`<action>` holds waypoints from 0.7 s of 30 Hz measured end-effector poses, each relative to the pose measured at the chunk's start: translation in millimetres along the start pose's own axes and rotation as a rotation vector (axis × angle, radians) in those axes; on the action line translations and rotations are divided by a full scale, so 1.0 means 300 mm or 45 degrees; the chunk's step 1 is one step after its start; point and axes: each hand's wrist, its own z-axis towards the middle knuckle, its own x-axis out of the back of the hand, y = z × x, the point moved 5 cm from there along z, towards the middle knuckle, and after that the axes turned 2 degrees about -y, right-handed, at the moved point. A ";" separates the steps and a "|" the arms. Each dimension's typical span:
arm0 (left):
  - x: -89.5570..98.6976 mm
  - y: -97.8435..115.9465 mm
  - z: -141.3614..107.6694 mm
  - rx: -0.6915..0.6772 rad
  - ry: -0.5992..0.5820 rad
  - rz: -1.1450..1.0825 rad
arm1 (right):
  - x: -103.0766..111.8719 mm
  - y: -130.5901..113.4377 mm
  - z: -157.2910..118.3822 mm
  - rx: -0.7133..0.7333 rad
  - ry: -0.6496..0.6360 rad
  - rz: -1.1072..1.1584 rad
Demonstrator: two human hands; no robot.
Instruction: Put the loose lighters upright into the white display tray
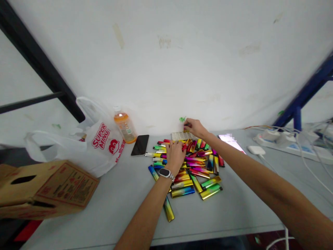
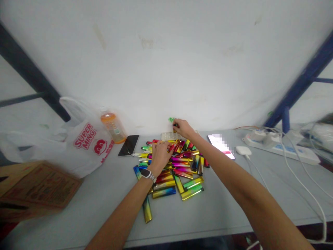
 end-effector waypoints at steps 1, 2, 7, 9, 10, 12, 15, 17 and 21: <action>-0.003 -0.001 0.000 0.004 -0.005 -0.001 | 0.004 0.001 0.002 -0.011 0.007 0.021; -0.006 -0.002 0.000 0.004 -0.008 0.000 | 0.010 0.001 0.004 -0.019 0.019 0.041; 0.001 0.007 0.000 -0.004 0.010 -0.017 | 0.022 0.003 0.026 -0.009 0.019 0.051; 0.013 0.013 -0.002 0.007 0.025 -0.034 | 0.019 0.006 0.039 0.024 -0.021 0.006; 0.019 0.016 -0.003 0.007 0.032 -0.038 | 0.016 0.009 0.044 0.039 -0.043 -0.017; 0.030 0.022 -0.005 0.002 0.042 -0.042 | 0.011 0.017 0.051 0.045 -0.082 -0.058; 0.042 0.024 -0.009 -0.006 0.075 -0.065 | 0.013 0.015 0.050 0.075 -0.091 -0.170; 0.050 0.018 -0.009 -0.009 0.126 -0.121 | 0.025 -0.002 0.041 0.131 -0.039 -0.305; 0.068 0.000 -0.008 -0.008 0.267 -0.331 | 0.044 -0.039 0.019 0.134 0.026 -0.537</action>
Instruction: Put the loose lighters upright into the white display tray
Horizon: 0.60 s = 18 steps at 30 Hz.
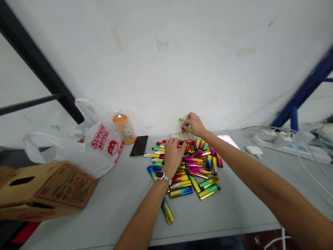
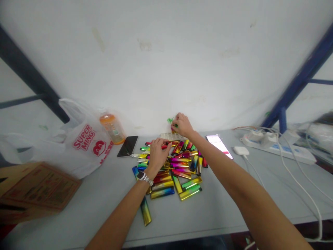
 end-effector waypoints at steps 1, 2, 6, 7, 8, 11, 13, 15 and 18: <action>0.007 -0.001 0.001 -0.002 0.040 -0.066 | 0.003 -0.007 -0.003 -0.012 -0.014 -0.033; 0.014 -0.001 0.001 -0.003 0.079 -0.136 | 0.004 -0.015 -0.005 -0.022 -0.031 -0.060; 0.039 0.009 -0.008 0.015 0.177 -0.397 | -0.002 -0.036 -0.009 -0.076 -0.114 -0.144; 0.045 0.013 -0.011 0.019 0.191 -0.448 | -0.004 -0.038 -0.011 -0.094 -0.137 -0.164; 0.051 0.017 -0.014 0.020 0.204 -0.490 | -0.004 -0.039 -0.014 -0.111 -0.162 -0.183; 0.062 0.022 -0.019 0.017 0.220 -0.576 | -0.004 -0.040 -0.026 -0.131 -0.239 -0.233; 0.062 0.016 -0.018 0.033 0.211 -0.613 | -0.001 -0.044 -0.036 -0.115 -0.281 -0.249; 0.058 0.008 -0.016 0.047 0.194 -0.645 | 0.006 -0.055 -0.046 -0.100 -0.286 -0.246; 0.054 0.001 -0.014 0.055 0.167 -0.684 | 0.039 -0.086 -0.070 -0.154 -0.164 -0.104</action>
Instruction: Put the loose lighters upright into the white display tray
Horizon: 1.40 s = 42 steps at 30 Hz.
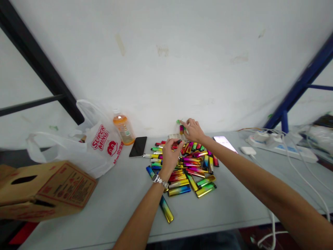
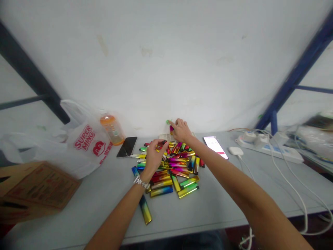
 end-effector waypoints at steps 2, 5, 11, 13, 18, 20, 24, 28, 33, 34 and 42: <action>0.001 0.004 -0.001 0.011 -0.004 -0.020 | 0.028 -0.023 -0.042 -0.085 0.102 0.289; 0.002 0.029 -0.008 0.004 0.006 -0.010 | 0.038 -0.078 -0.138 -0.186 0.104 0.934; -0.005 0.108 -0.030 -0.185 0.005 0.210 | -0.013 -0.195 -0.309 -0.319 0.000 1.757; -0.005 0.121 -0.036 -0.224 -0.058 0.265 | -0.031 -0.206 -0.329 -0.383 -0.008 1.855; 0.022 0.112 -0.057 -0.267 -0.322 0.272 | -0.031 -0.181 -0.350 -0.464 0.116 1.792; 0.041 0.084 -0.064 -0.226 -0.328 0.300 | -0.027 -0.173 -0.359 -0.458 0.125 1.717; 0.034 0.026 -0.076 -0.200 -0.372 0.395 | -0.015 -0.157 -0.376 -0.498 0.216 1.521; -0.003 -0.002 -0.083 -0.177 -0.462 0.524 | -0.005 -0.145 -0.384 -0.577 0.355 1.424; -0.020 0.010 -0.088 -0.169 -0.492 0.577 | -0.003 -0.151 -0.395 -0.565 0.434 1.532; -0.020 0.013 -0.089 -0.170 -0.495 0.579 | -0.004 -0.154 -0.397 -0.555 0.431 1.564; -0.018 0.018 -0.093 -0.179 -0.496 0.585 | -0.012 -0.163 -0.404 -0.549 0.393 1.674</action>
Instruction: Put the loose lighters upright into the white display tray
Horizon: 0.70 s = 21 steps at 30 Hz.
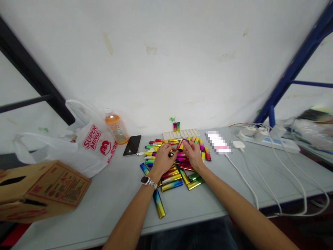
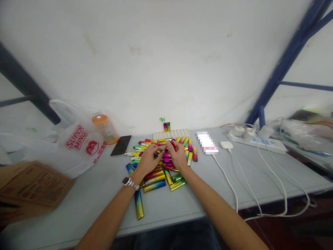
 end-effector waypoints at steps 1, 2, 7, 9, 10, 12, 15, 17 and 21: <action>-0.001 -0.001 0.000 -0.003 0.001 0.001 | 0.000 0.001 0.001 0.001 0.003 -0.005; -0.002 -0.001 0.000 -0.005 0.003 0.003 | 0.000 0.003 0.001 0.004 0.007 -0.012; -0.006 -0.006 0.000 0.000 0.009 0.025 | 0.002 0.006 0.006 0.022 0.038 -0.068; -0.008 -0.008 0.000 0.001 0.002 0.024 | 0.002 0.004 0.008 0.010 0.049 -0.115; -0.010 -0.010 0.000 0.002 -0.002 0.021 | 0.003 0.002 0.008 0.001 0.058 -0.143; -0.013 -0.013 0.001 0.005 -0.010 0.017 | 0.006 -0.003 0.007 -0.006 0.081 -0.187; -0.015 -0.014 0.001 0.010 -0.020 0.015 | 0.009 -0.006 0.005 -0.007 0.100 -0.159; -0.013 -0.012 0.001 0.011 -0.019 0.018 | 0.008 -0.004 0.005 -0.001 0.098 -0.118; -0.007 -0.006 0.001 0.015 -0.014 0.033 | 0.001 0.001 0.008 0.007 0.101 -0.084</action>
